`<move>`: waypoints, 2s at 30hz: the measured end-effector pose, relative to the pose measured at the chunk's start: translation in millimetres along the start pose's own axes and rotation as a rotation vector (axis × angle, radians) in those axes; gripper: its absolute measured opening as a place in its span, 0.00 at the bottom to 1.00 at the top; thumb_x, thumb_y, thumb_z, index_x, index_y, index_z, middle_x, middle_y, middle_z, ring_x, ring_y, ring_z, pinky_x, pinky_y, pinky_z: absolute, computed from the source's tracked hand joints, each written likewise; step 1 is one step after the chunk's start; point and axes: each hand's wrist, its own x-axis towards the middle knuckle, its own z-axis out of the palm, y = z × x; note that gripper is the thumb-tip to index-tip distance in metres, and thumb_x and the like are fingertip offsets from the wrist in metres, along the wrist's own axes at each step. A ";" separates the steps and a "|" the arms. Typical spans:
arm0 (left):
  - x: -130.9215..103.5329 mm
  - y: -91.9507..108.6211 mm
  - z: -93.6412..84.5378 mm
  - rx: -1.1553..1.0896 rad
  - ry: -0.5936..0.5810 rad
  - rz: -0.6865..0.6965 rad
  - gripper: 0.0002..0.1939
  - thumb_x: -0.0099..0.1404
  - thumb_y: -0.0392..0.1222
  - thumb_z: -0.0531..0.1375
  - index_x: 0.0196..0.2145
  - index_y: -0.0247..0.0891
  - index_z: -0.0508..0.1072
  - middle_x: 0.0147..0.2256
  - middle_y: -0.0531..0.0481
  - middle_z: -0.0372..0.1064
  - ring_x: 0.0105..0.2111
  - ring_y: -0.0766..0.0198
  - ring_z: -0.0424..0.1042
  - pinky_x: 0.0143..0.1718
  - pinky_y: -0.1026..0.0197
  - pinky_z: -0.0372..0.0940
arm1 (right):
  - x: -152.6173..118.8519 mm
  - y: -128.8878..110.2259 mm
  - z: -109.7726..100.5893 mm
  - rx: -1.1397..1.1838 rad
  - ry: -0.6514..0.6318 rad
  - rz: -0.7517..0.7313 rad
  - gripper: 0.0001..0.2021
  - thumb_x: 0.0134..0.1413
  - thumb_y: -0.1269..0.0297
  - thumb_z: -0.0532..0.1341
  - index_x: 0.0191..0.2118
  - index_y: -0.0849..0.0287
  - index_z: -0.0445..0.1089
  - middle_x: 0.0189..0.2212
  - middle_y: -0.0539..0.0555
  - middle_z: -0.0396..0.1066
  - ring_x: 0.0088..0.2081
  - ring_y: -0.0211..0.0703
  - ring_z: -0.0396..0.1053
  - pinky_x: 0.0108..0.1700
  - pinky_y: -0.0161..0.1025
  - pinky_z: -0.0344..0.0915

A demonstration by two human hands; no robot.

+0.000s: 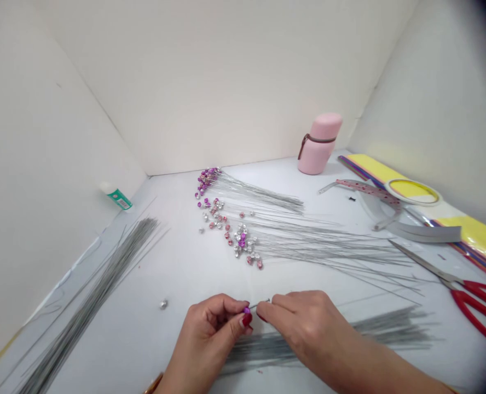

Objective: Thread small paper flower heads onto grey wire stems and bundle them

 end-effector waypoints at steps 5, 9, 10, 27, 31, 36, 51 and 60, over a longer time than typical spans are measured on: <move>-0.6 2.2 0.5 0.031 0.014 0.029 0.07 0.50 0.42 0.63 0.24 0.36 0.74 0.20 0.49 0.71 0.23 0.64 0.67 0.26 0.66 0.61 | 1.1 -0.2 -1.0 0.008 0.008 -0.019 0.07 0.54 0.75 0.52 0.32 0.58 0.63 0.23 0.47 0.66 0.23 0.36 0.60 0.25 0.35 0.49; -0.8 6.2 -0.1 0.073 -0.032 0.041 0.07 0.52 0.43 0.62 0.25 0.36 0.74 0.22 0.49 0.71 0.25 0.64 0.67 0.27 0.66 0.61 | 1.9 -2.9 -3.2 0.011 0.030 0.025 0.06 0.52 0.75 0.53 0.30 0.57 0.63 0.22 0.46 0.65 0.21 0.36 0.59 0.24 0.35 0.48; -1.1 7.1 -0.4 0.093 -0.052 0.039 0.08 0.53 0.44 0.61 0.26 0.36 0.73 0.23 0.49 0.71 0.25 0.64 0.67 0.27 0.66 0.61 | 2.0 -3.6 -3.6 0.007 0.034 0.035 0.06 0.52 0.75 0.54 0.30 0.57 0.63 0.22 0.46 0.65 0.21 0.36 0.59 0.24 0.35 0.48; 0.8 6.1 -1.3 0.060 -0.176 -0.069 0.09 0.52 0.44 0.62 0.25 0.33 0.73 0.21 0.49 0.71 0.24 0.66 0.67 0.27 0.67 0.61 | 5.1 -2.5 -3.2 0.062 -0.060 -0.021 0.08 0.46 0.78 0.53 0.27 0.58 0.63 0.22 0.47 0.67 0.22 0.35 0.62 0.23 0.34 0.50; 5.1 9.1 -3.9 0.018 -0.123 -0.036 0.10 0.52 0.45 0.62 0.27 0.34 0.73 0.22 0.50 0.71 0.25 0.67 0.67 0.28 0.68 0.60 | 7.3 2.8 -4.7 0.092 -0.031 0.062 0.05 0.53 0.73 0.53 0.30 0.57 0.63 0.24 0.47 0.68 0.24 0.35 0.63 0.25 0.33 0.51; 8.2 9.1 -9.6 0.026 0.022 0.031 0.08 0.53 0.44 0.62 0.27 0.36 0.72 0.22 0.53 0.70 0.26 0.68 0.67 0.29 0.69 0.60 | 6.7 7.8 -12.7 -0.011 0.039 0.102 0.08 0.56 0.71 0.51 0.28 0.57 0.62 0.20 0.46 0.65 0.22 0.35 0.61 0.25 0.33 0.50; 15.5 39.0 -81.4 0.989 0.381 0.263 0.12 0.60 0.46 0.49 0.33 0.40 0.70 0.32 0.49 0.72 0.31 0.60 0.68 0.32 0.61 0.58 | 12.8 39.0 -13.6 -0.020 0.274 0.111 0.08 0.56 0.70 0.51 0.37 0.59 0.67 0.34 0.56 0.66 0.38 0.44 0.62 0.40 0.40 0.58; 10.5 36.6 -103.8 1.258 0.173 -0.060 0.07 0.52 0.42 0.56 0.23 0.39 0.71 0.24 0.50 0.71 0.27 0.59 0.67 0.26 0.62 0.53 | 19.5 16.2 19.3 -0.108 0.042 -0.067 0.09 0.56 0.70 0.51 0.26 0.59 0.61 0.25 0.52 0.63 0.28 0.41 0.60 0.30 0.37 0.58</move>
